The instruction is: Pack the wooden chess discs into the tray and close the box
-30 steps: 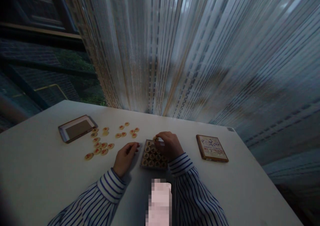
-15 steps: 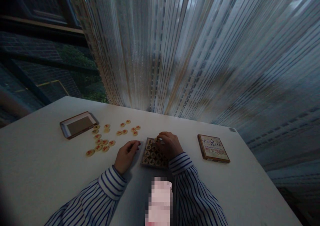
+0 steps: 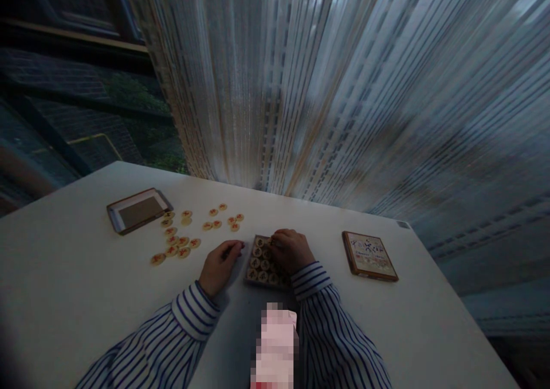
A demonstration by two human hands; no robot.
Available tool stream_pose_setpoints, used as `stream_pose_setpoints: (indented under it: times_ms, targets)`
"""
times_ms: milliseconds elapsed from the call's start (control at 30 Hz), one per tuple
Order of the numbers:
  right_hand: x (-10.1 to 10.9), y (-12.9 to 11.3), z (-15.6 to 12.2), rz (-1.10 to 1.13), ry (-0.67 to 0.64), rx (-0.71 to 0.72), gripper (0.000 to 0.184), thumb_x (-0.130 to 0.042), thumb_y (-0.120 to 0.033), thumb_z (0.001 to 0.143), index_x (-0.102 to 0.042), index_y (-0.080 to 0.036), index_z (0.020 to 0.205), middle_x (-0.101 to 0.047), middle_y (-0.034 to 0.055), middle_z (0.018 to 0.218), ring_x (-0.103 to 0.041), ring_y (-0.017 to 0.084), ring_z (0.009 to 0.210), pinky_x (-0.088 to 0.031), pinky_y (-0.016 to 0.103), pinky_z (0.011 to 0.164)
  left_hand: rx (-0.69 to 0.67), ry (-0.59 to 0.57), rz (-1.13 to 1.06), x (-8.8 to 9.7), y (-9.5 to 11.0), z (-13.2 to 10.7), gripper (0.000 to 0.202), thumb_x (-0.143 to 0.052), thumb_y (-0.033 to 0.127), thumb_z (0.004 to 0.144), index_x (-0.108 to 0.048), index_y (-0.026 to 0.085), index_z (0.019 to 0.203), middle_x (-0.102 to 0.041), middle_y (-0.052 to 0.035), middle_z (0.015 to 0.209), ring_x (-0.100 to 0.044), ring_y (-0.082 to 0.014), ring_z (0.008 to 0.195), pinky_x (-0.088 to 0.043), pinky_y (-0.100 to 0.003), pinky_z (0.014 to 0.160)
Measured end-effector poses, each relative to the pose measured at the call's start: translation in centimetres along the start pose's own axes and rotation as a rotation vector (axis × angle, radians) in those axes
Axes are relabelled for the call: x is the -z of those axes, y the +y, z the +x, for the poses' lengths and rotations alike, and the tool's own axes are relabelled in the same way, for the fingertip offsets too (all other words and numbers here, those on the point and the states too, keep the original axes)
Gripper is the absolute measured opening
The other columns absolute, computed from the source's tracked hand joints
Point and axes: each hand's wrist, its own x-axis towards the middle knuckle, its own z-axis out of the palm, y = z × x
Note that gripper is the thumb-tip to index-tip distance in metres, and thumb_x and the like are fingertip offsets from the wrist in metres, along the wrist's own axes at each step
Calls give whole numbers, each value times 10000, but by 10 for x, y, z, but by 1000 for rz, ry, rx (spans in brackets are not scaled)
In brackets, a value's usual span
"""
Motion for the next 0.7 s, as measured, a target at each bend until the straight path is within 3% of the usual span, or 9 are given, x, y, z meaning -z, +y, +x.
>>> stream_pose_setpoints:
  times_ms: [700]
  targets:
    - [0, -2, -1, -7, -64, -34, 152, -558, -272, 772, -645, -207, 880, -662, 53, 953, -580, 186, 873, -438, 315, 781, -14, -14, 8, 0, -2, -2, 286, -499, 406, 748, -639, 167, 822, -680, -46, 802, -614, -176, 739, -477, -297, 700]
